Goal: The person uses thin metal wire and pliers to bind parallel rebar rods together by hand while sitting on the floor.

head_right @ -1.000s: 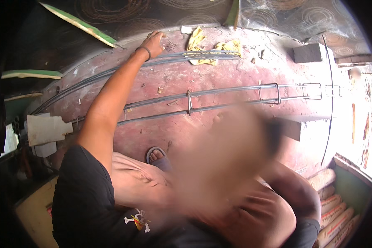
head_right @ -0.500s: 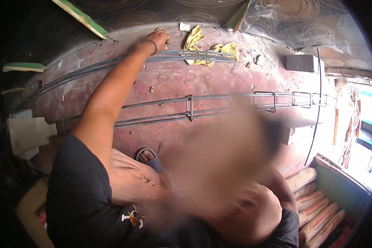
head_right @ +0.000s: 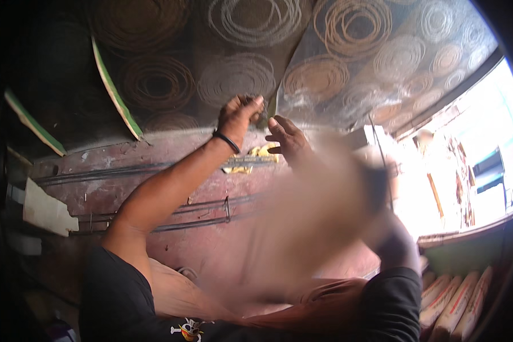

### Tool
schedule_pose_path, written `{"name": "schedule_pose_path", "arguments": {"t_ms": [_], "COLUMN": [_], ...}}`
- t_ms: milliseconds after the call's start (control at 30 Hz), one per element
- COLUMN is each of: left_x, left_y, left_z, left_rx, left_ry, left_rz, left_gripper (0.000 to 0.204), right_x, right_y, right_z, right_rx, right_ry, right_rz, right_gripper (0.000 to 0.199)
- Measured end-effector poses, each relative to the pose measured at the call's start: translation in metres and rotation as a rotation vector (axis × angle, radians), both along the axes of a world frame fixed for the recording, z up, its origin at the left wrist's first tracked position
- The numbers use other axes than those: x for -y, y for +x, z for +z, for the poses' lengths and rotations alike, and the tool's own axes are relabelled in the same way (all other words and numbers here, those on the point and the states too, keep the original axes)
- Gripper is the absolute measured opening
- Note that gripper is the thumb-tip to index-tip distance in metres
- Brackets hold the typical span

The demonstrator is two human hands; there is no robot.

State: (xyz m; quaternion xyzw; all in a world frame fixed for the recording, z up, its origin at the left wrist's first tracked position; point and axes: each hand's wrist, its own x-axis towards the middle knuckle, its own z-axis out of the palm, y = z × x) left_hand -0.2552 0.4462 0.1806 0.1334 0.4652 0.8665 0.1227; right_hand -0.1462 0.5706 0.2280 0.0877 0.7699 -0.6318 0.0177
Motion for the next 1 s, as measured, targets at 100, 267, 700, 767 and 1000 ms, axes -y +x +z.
{"name": "schedule_pose_path", "arguments": {"t_ms": [100,267,700,767,1000], "left_x": [-0.024,-0.032,-0.075,-0.074,-0.056], "left_y": [0.023,0.040,0.068,0.074,0.064], "left_z": [0.023,0.047,0.046,0.055,0.121], "left_rx": [-0.067,-0.213,-0.963,-1.036,-1.445], "left_ry": [-0.068,-0.166,-0.777,-0.756,-0.907], "left_rz": [0.193,0.261,0.562,0.492,0.457], "left_gripper": [0.017,0.019,0.032,0.043,0.035], "right_x": [0.001,-0.015,-0.070,-0.088,-0.127], "right_y": [-0.011,-0.009,-0.021,-0.024,-0.016], "right_z": [0.002,0.008,0.007,0.012,0.041], "right_rx": [-0.283,-0.488,-0.454,-0.445,-0.276], "right_ry": [0.090,0.004,-0.296,-0.331,0.022], "right_rz": [-0.138,-0.159,0.157,0.210,0.730], "right_gripper": [0.055,0.030,0.058,0.054,0.033]}}
